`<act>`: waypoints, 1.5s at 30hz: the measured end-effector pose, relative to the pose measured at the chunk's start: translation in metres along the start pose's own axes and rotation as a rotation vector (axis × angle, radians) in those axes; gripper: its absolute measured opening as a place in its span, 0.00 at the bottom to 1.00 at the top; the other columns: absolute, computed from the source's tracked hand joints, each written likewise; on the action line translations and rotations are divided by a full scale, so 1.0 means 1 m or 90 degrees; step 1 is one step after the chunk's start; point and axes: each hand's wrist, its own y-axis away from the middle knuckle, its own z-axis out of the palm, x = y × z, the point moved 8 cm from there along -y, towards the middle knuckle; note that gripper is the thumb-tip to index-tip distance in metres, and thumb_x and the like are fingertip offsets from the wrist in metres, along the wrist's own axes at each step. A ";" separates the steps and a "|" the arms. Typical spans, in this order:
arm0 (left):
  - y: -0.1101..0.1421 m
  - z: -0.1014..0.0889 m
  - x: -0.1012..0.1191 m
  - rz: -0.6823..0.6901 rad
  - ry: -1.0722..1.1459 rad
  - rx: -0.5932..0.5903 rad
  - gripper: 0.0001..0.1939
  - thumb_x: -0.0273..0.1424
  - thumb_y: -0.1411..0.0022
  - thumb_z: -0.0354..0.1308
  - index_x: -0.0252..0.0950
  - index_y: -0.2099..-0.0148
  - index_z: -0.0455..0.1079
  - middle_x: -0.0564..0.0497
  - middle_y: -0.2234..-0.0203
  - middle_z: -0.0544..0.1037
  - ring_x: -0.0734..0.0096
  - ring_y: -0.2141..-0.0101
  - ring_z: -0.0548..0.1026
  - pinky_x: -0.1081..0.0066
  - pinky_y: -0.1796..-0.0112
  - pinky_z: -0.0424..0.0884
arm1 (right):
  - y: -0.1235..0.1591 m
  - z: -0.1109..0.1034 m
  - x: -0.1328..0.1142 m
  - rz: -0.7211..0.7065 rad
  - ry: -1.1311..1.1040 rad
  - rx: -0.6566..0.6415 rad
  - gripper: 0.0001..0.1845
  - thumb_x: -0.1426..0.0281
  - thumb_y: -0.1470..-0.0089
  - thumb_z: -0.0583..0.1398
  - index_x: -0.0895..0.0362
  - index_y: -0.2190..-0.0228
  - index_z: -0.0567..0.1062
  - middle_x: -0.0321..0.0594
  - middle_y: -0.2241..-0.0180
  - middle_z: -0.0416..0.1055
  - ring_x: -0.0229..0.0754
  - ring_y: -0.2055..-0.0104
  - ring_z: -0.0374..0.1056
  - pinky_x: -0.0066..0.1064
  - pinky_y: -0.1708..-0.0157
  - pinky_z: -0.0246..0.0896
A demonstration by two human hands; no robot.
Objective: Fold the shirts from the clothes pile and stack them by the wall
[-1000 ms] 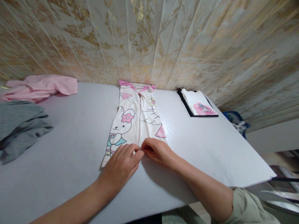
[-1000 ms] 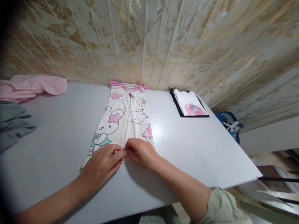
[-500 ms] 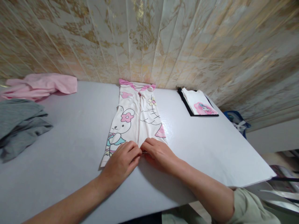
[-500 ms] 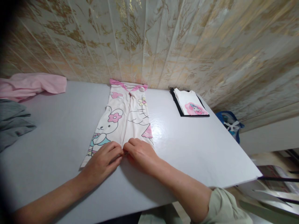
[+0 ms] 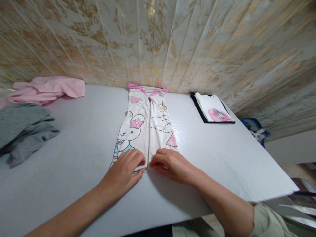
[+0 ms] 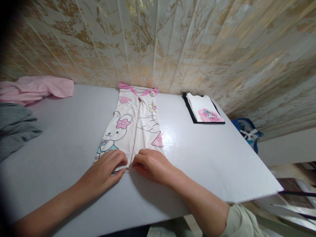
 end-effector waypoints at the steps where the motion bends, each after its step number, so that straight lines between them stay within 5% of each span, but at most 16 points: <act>1: 0.000 -0.001 0.000 0.003 0.003 0.005 0.02 0.28 0.37 0.53 0.39 0.65 0.62 0.52 0.66 0.70 0.65 0.63 0.67 0.65 0.62 0.64 | 0.000 0.001 0.000 0.003 0.004 0.004 0.06 0.77 0.44 0.59 0.55 0.64 0.75 0.36 0.67 0.70 0.36 0.66 0.64 0.26 0.67 0.52; 7: -0.001 -0.001 0.001 0.020 0.010 0.036 0.05 0.27 0.35 0.52 0.39 0.65 0.66 0.52 0.66 0.71 0.66 0.62 0.68 0.66 0.61 0.65 | -0.003 0.013 0.002 0.019 0.116 0.053 0.04 0.71 0.45 0.62 0.56 0.66 0.72 0.37 0.67 0.68 0.39 0.66 0.62 0.29 0.70 0.49; 23: -0.002 -0.008 -0.004 -0.014 0.053 0.026 0.07 0.28 0.35 0.49 0.39 0.65 0.67 0.52 0.68 0.73 0.67 0.64 0.70 0.67 0.63 0.67 | -0.013 0.028 0.001 0.010 0.170 0.111 0.02 0.74 0.43 0.58 0.55 0.67 0.70 0.37 0.68 0.68 0.38 0.68 0.61 0.30 0.70 0.48; 35: 0.056 -0.044 -0.046 -0.126 -0.019 0.123 0.11 0.25 0.38 0.47 0.41 0.57 0.67 0.51 0.61 0.75 0.64 0.58 0.74 0.65 0.58 0.72 | -0.009 0.017 0.002 0.026 0.018 0.126 0.06 0.78 0.46 0.57 0.55 0.70 0.69 0.34 0.70 0.66 0.35 0.71 0.60 0.26 0.73 0.45; 40: 0.064 -0.050 -0.031 -0.096 -0.013 0.175 0.09 0.25 0.35 0.47 0.41 0.57 0.66 0.49 0.53 0.72 0.65 0.52 0.72 0.65 0.53 0.71 | -0.010 0.017 0.003 0.035 0.012 0.126 0.06 0.78 0.46 0.57 0.55 0.71 0.69 0.35 0.70 0.67 0.35 0.71 0.59 0.26 0.73 0.45; 45: 0.066 -0.041 -0.017 -0.024 -0.151 0.173 0.11 0.23 0.36 0.50 0.42 0.59 0.71 0.47 0.49 0.71 0.59 0.49 0.70 0.58 0.51 0.69 | -0.009 0.016 0.003 0.030 0.003 0.127 0.06 0.79 0.47 0.57 0.55 0.70 0.69 0.35 0.70 0.67 0.35 0.71 0.60 0.26 0.73 0.44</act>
